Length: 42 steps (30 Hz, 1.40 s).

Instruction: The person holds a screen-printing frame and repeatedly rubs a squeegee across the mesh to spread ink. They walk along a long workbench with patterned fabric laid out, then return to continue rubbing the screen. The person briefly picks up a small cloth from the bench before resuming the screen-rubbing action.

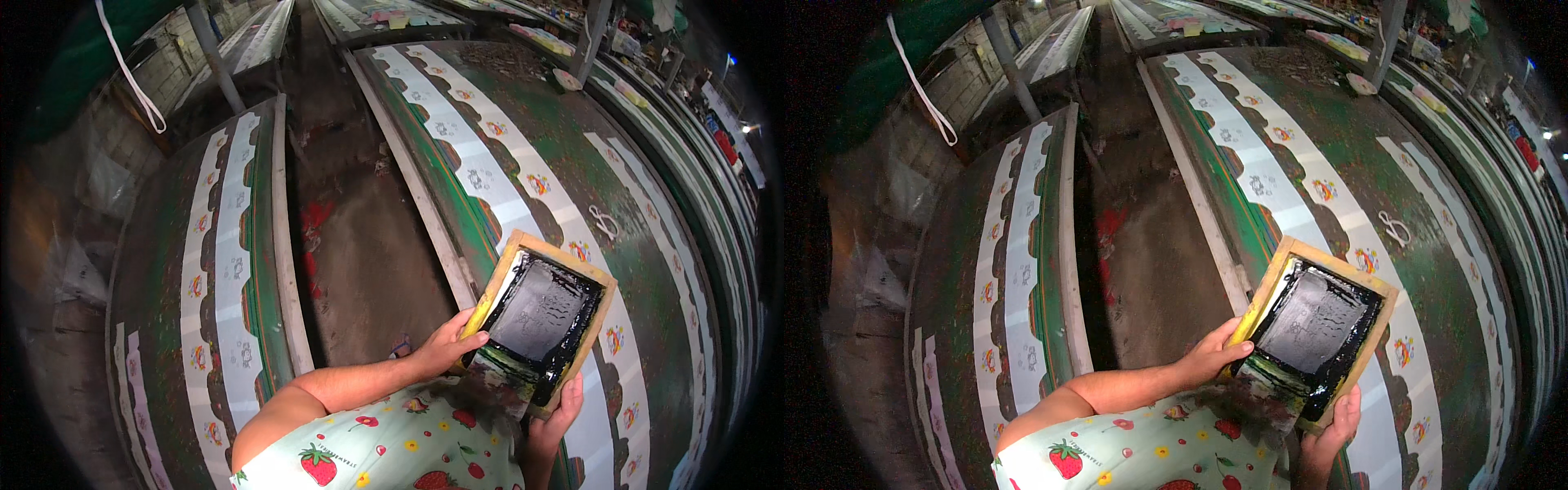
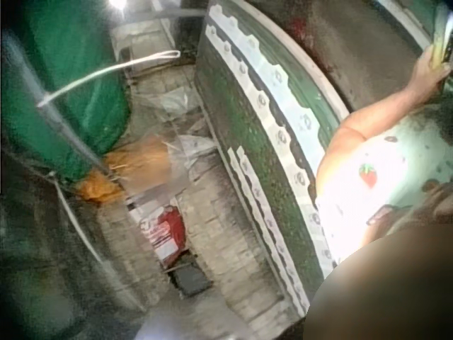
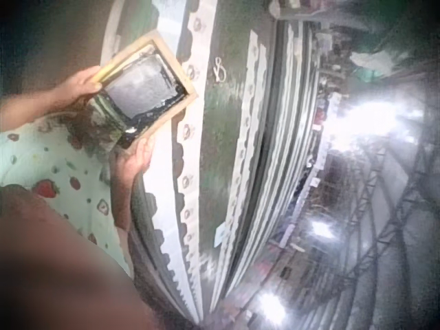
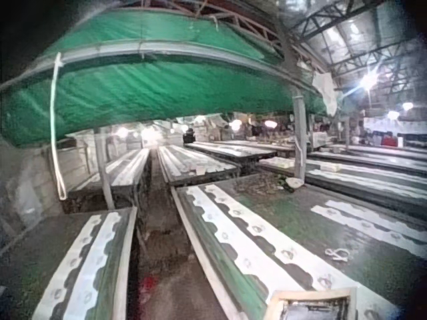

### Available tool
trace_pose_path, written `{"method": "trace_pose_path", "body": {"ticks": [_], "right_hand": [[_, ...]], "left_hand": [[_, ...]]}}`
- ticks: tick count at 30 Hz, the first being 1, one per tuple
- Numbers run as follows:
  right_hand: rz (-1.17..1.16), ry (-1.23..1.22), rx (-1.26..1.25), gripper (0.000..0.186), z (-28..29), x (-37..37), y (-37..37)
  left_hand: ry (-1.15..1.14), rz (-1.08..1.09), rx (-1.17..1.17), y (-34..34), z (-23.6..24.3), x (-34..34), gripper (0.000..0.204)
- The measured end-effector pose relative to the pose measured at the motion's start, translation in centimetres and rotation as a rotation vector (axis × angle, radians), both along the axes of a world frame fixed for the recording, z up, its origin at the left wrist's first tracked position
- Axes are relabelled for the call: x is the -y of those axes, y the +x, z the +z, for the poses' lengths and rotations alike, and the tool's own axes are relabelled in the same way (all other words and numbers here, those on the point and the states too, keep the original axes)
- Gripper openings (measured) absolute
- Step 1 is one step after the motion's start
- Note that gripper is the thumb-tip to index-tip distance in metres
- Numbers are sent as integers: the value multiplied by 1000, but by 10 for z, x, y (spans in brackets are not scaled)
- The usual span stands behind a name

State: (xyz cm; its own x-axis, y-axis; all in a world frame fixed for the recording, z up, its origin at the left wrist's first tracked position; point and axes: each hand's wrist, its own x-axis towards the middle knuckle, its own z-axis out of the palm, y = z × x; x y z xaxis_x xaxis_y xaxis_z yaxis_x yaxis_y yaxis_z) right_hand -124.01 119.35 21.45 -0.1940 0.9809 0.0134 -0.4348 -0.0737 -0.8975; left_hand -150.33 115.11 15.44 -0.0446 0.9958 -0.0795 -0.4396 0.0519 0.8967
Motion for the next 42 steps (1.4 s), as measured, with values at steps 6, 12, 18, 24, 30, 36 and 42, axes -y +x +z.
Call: {"method": "trace_pose_path", "body": {"ticks": [6,12,18,24,30,36,42], "right_hand": [[71,-23,21,51,-19,-50,-66],[199,-4,96,51,-18,-99,-165],[343,-13,58,51,-28,-143,-250],[321,-73,87,42,-49,-190,-294],[100,48,225,38,-54,-283,-296],[-133,56,362,34,-57,-383,-301],[-165,101,426,30,-56,-445,-356]], "left_hand": [[-158,234,-138,-64,-5,-22,50],[-189,449,-194,-149,-13,-30,47],[-272,702,-149,-219,-15,-25,44],[-298,851,-91,-278,-37,-10,44],[-357,981,-100,-329,-47,-27,45],[-401,950,-59,-388,-16,-69,40],[-273,910,-42,-467,-2,-139,19]]}}
